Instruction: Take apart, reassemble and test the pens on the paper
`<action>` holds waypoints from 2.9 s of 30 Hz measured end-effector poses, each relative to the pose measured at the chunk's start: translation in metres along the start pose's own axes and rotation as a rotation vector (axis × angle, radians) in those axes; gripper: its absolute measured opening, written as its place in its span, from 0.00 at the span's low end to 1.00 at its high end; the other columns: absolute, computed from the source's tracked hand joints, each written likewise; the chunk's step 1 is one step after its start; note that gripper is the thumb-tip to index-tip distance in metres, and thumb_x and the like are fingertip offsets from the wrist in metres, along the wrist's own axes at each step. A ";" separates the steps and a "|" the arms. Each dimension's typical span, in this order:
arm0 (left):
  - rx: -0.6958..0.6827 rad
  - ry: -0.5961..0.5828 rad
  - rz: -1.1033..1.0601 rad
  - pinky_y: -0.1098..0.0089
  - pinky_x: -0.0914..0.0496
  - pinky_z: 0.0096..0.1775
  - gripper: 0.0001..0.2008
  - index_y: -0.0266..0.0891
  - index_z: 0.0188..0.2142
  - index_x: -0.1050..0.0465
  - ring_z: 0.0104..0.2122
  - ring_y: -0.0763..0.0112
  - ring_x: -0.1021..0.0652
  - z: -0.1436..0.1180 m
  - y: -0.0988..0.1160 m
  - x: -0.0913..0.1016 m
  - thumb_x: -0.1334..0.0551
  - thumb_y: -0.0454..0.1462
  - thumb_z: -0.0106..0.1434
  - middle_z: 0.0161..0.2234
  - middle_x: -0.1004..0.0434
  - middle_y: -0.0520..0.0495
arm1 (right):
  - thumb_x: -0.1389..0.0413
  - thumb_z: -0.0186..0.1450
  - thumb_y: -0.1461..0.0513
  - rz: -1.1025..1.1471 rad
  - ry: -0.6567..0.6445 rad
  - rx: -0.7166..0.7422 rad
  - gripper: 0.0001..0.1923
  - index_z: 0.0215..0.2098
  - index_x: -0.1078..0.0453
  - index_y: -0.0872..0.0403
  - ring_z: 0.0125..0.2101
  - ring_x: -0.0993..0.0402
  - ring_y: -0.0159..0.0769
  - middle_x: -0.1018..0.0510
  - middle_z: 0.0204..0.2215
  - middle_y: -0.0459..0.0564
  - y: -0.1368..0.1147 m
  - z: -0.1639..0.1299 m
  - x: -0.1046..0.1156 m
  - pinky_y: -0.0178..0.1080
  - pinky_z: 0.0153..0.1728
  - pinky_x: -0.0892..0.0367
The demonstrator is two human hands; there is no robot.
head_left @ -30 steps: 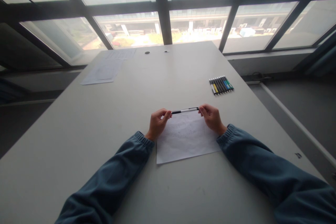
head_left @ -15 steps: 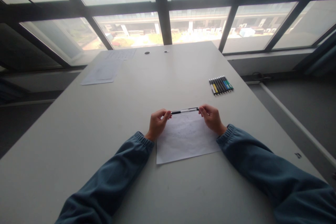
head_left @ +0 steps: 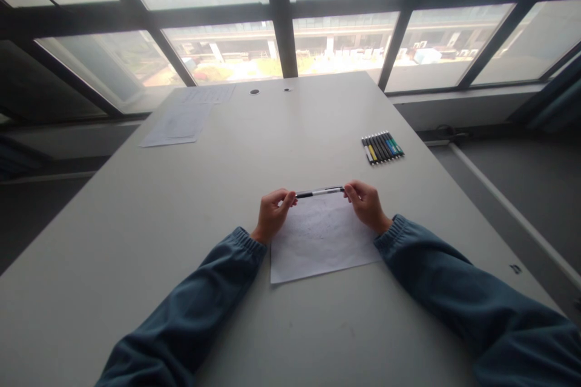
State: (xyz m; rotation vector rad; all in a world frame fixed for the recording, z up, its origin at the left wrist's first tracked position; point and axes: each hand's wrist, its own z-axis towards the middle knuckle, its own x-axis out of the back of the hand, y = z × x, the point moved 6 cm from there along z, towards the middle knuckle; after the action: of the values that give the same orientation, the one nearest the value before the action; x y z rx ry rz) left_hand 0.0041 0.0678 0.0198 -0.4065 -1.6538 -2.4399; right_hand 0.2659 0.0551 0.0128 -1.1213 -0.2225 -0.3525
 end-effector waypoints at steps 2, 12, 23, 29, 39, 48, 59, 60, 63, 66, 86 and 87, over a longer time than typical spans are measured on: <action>-0.014 0.001 0.007 0.71 0.31 0.32 0.21 0.37 0.25 0.24 0.26 0.71 0.24 0.000 0.000 0.000 0.39 0.48 0.68 0.25 0.22 0.47 | 0.48 0.72 0.51 0.001 0.000 -0.004 0.21 0.26 0.31 0.53 0.24 0.33 0.32 0.29 0.21 0.45 0.000 0.000 0.000 0.36 0.29 0.38; -0.081 0.045 0.023 0.70 0.32 0.33 0.18 0.37 0.28 0.24 0.29 0.71 0.25 -0.001 -0.001 0.005 0.37 0.48 0.67 0.28 0.23 0.47 | 0.42 0.67 0.46 0.201 -0.060 -0.151 0.20 0.31 0.27 0.54 0.23 0.32 0.32 0.25 0.23 0.47 0.001 -0.002 -0.012 0.35 0.26 0.36; -0.266 -0.184 0.303 0.70 0.35 0.37 0.13 0.39 0.35 0.30 0.31 0.71 0.30 -0.004 0.016 -0.008 0.45 0.45 0.72 0.32 0.31 0.49 | 0.41 0.64 0.44 0.312 -0.051 -0.246 0.25 0.23 0.28 0.56 0.19 0.38 0.28 0.29 0.18 0.45 -0.001 0.001 -0.011 0.34 0.20 0.43; -0.305 -0.239 0.365 0.69 0.37 0.36 0.16 0.40 0.33 0.31 0.30 0.69 0.31 -0.005 0.013 -0.010 0.49 0.44 0.74 0.30 0.32 0.48 | 0.41 0.64 0.44 0.348 -0.082 -0.270 0.26 0.22 0.29 0.56 0.18 0.40 0.27 0.30 0.16 0.45 -0.001 -0.001 -0.015 0.33 0.20 0.44; -0.255 -0.174 0.224 0.69 0.39 0.31 0.24 0.40 0.22 0.37 0.23 0.72 0.35 -0.006 0.013 -0.007 0.51 0.46 0.74 0.21 0.37 0.52 | 0.38 0.62 0.46 0.313 -0.128 -0.229 0.21 0.28 0.26 0.56 0.20 0.38 0.28 0.28 0.20 0.45 -0.001 -0.004 -0.017 0.33 0.21 0.42; -0.191 -0.182 0.147 0.69 0.31 0.36 0.26 0.38 0.41 0.22 0.30 0.69 0.24 -0.003 0.004 -0.006 0.50 0.55 0.72 0.29 0.23 0.47 | 0.39 0.64 0.47 0.307 -0.041 -0.212 0.20 0.28 0.27 0.55 0.20 0.37 0.29 0.28 0.20 0.45 0.002 -0.002 -0.012 0.34 0.22 0.40; -0.311 0.027 0.206 0.68 0.27 0.38 0.07 0.40 0.40 0.24 0.32 0.71 0.23 -0.004 0.017 0.000 0.37 0.41 0.68 0.35 0.20 0.46 | 0.39 0.64 0.48 0.316 -0.007 -0.229 0.19 0.27 0.27 0.55 0.20 0.36 0.29 0.28 0.20 0.45 0.005 -0.002 -0.010 0.34 0.21 0.41; -0.314 0.022 0.199 0.69 0.27 0.38 0.07 0.40 0.39 0.24 0.32 0.71 0.23 -0.004 0.018 0.000 0.37 0.40 0.68 0.35 0.21 0.46 | 0.39 0.64 0.49 0.319 -0.007 -0.228 0.19 0.27 0.27 0.55 0.20 0.36 0.29 0.28 0.20 0.45 0.005 -0.003 -0.010 0.34 0.22 0.41; -0.301 0.016 0.192 0.69 0.28 0.38 0.06 0.40 0.38 0.24 0.32 0.71 0.24 -0.004 0.020 0.000 0.36 0.40 0.67 0.34 0.21 0.47 | 0.39 0.64 0.49 0.328 -0.009 -0.228 0.18 0.27 0.27 0.55 0.20 0.36 0.29 0.28 0.20 0.45 0.006 -0.003 -0.009 0.34 0.22 0.41; -0.270 0.018 0.204 0.70 0.28 0.36 0.08 0.40 0.37 0.24 0.32 0.71 0.24 -0.004 0.018 0.001 0.37 0.41 0.68 0.33 0.22 0.47 | 0.38 0.64 0.50 0.333 -0.013 -0.229 0.18 0.27 0.27 0.55 0.21 0.37 0.29 0.28 0.20 0.45 0.006 -0.003 -0.010 0.34 0.22 0.41; -0.264 -0.076 0.213 0.72 0.35 0.31 0.21 0.37 0.23 0.29 0.23 0.75 0.28 -0.006 0.010 -0.003 0.44 0.42 0.72 0.21 0.28 0.52 | 0.38 0.64 0.49 0.314 -0.040 -0.208 0.18 0.27 0.27 0.56 0.21 0.37 0.29 0.28 0.20 0.45 0.000 -0.003 -0.010 0.34 0.22 0.41; -0.268 -0.078 0.220 0.73 0.35 0.30 0.22 0.37 0.22 0.30 0.22 0.76 0.28 -0.006 0.010 -0.003 0.44 0.42 0.72 0.20 0.29 0.52 | 0.38 0.64 0.49 0.316 -0.039 -0.208 0.18 0.27 0.27 0.56 0.21 0.37 0.29 0.28 0.20 0.45 0.000 -0.003 -0.011 0.34 0.22 0.42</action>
State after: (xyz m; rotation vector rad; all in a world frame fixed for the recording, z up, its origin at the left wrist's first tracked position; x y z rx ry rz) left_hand 0.0094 0.0585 0.0256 -0.6894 -1.2324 -2.5083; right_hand 0.2561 0.0538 0.0077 -1.3469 -0.0407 -0.0727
